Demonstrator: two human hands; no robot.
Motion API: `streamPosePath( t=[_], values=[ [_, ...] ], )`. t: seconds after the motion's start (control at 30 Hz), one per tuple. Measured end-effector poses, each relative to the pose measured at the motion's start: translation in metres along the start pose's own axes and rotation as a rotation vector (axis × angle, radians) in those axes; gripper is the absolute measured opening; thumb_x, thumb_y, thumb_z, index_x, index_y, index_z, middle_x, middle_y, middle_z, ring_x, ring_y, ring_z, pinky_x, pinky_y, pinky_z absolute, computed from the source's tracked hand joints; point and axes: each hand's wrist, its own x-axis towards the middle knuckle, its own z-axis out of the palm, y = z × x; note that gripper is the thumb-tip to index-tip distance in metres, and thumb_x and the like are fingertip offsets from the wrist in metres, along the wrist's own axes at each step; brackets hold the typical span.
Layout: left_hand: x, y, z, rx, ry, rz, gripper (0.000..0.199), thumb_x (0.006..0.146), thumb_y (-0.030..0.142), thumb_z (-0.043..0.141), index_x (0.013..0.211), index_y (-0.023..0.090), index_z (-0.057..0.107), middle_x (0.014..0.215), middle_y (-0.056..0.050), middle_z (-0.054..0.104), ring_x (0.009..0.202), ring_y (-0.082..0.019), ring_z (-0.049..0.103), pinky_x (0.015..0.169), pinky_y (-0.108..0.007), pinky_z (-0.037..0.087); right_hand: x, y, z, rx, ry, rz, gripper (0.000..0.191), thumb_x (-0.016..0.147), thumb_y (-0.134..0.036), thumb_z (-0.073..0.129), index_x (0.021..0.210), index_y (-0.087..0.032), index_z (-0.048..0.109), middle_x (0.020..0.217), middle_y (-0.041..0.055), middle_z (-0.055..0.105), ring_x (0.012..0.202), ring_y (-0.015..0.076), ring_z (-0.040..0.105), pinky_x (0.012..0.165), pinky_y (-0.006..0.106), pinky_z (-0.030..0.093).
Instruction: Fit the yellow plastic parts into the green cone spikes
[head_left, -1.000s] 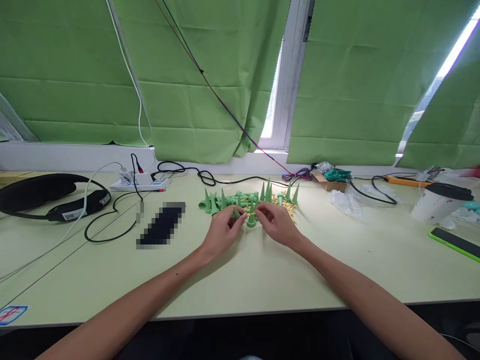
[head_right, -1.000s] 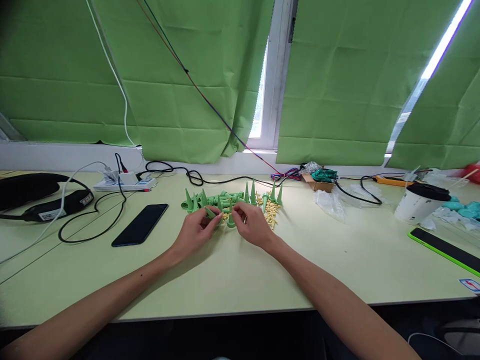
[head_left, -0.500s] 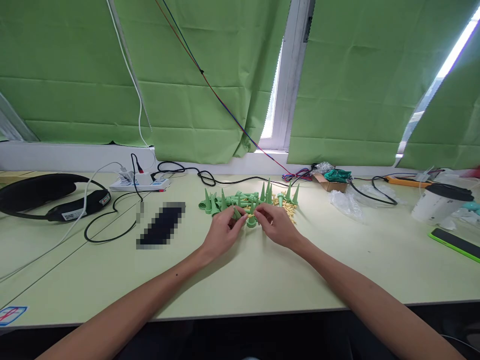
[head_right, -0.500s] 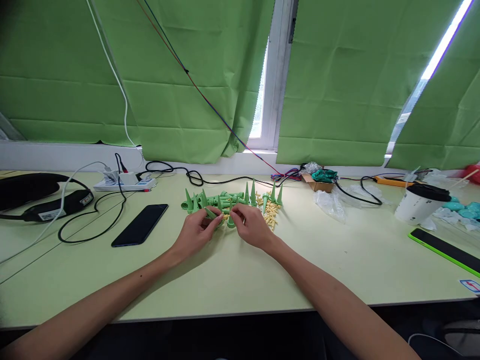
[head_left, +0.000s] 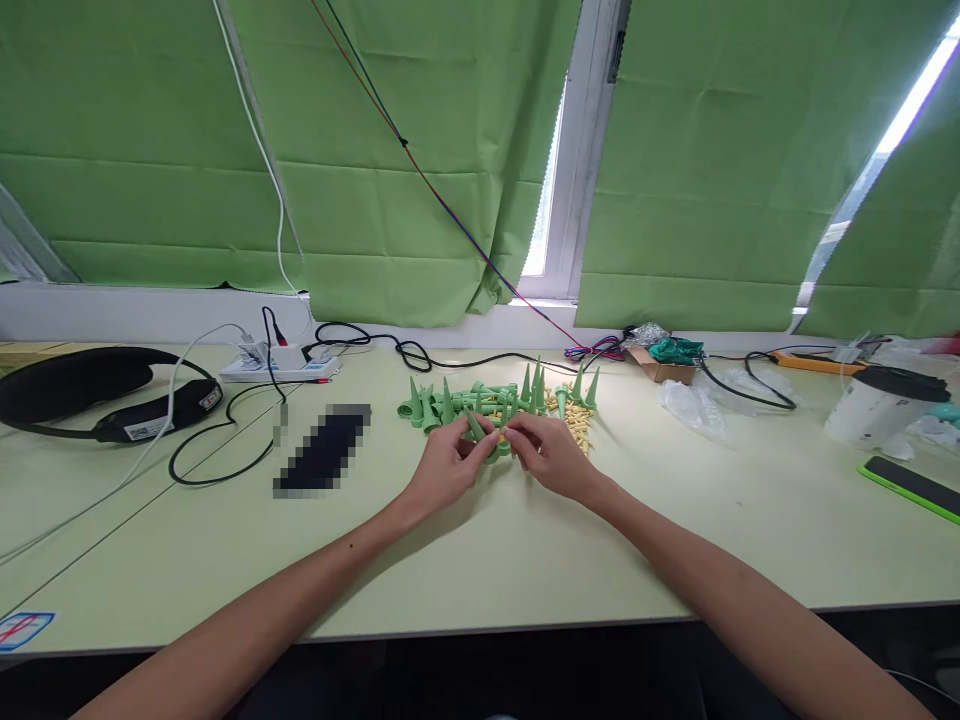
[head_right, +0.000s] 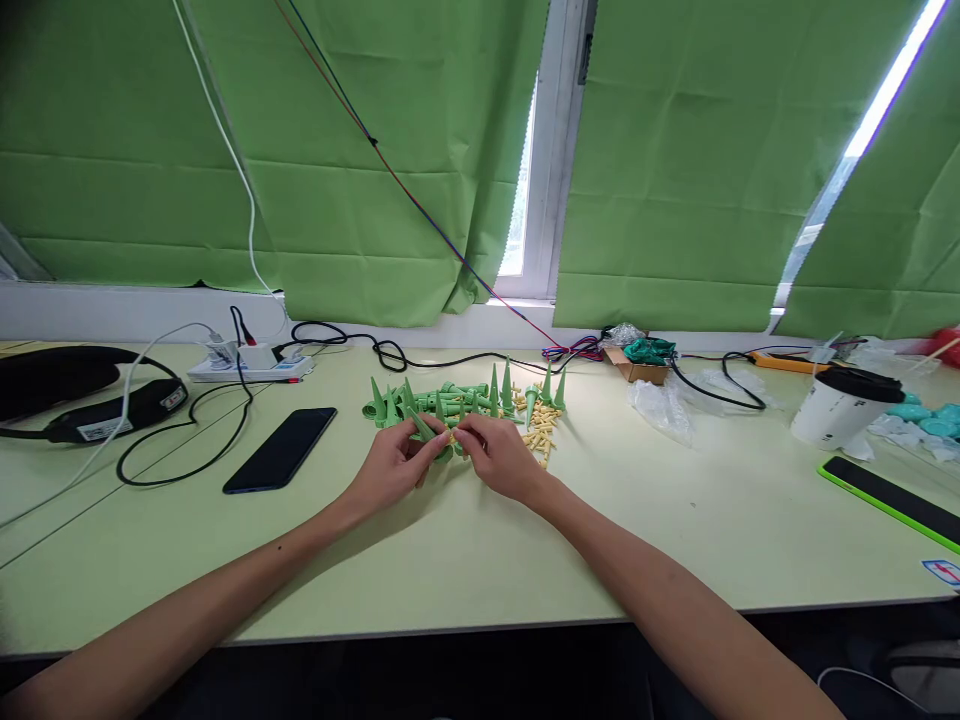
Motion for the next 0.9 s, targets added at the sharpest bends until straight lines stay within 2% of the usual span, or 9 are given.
streamPosePath(
  t=[0.23,0.43,0.6,0.73,0.9],
  values=[
    [-0.0001,0.0027,0.0003,-0.066,-0.025,-0.071,0.029,0.089,0.046,0.061,0.091,0.018,0.059,0.048,0.008,0.044,0.034,-0.006,0.038,0.035,-0.019,0.027,0.0007,-0.0015,-0.0007,-0.044,-0.006,-0.013,0.035,0.1,-0.028,0.043,0.065,-0.021,0.045,0.053,-0.0037,0.048,0.051,0.0117,0.043,0.056,0.025,0.035],
    [0.0034,0.0058,-0.0022,-0.168,-0.028,-0.14,0.033,0.084,0.05,0.065,0.084,0.018,0.058,0.046,0.009,0.04,0.032,-0.005,0.031,0.033,-0.02,0.022,0.0001,-0.0005,-0.002,-0.037,-0.068,-0.022,0.026,0.1,-0.032,0.045,0.081,-0.02,0.058,0.061,-0.0023,0.054,0.053,0.0122,0.044,0.053,0.025,0.035],
    [0.006,0.0048,-0.0037,-0.242,-0.049,-0.172,0.036,0.081,0.051,0.069,0.079,0.017,0.057,0.047,0.009,0.038,0.033,-0.004,0.028,0.032,-0.02,0.02,-0.0013,0.0021,-0.0016,-0.009,-0.096,-0.038,0.022,0.099,-0.031,0.046,0.088,-0.019,0.061,0.062,-0.0021,0.055,0.054,0.0121,0.046,0.055,0.024,0.036],
    [0.0057,0.006,-0.0045,-0.286,-0.07,-0.204,0.037,0.08,0.051,0.07,0.079,0.017,0.056,0.047,0.009,0.036,0.033,-0.003,0.027,0.032,-0.019,0.019,-0.0018,0.0021,-0.0013,-0.001,-0.108,-0.032,0.021,0.099,-0.029,0.047,0.086,-0.019,0.06,0.059,-0.0033,0.054,0.053,0.0117,0.046,0.055,0.024,0.037],
    [0.0046,0.0075,-0.0046,-0.286,-0.086,-0.194,0.037,0.08,0.051,0.07,0.079,0.017,0.057,0.046,0.01,0.035,0.032,-0.003,0.027,0.032,-0.018,0.02,-0.0012,0.0018,-0.0012,-0.029,-0.111,-0.015,0.029,0.1,-0.034,0.046,0.077,-0.02,0.055,0.055,-0.0044,0.05,0.051,0.0111,0.041,0.054,0.024,0.033]
  ],
)
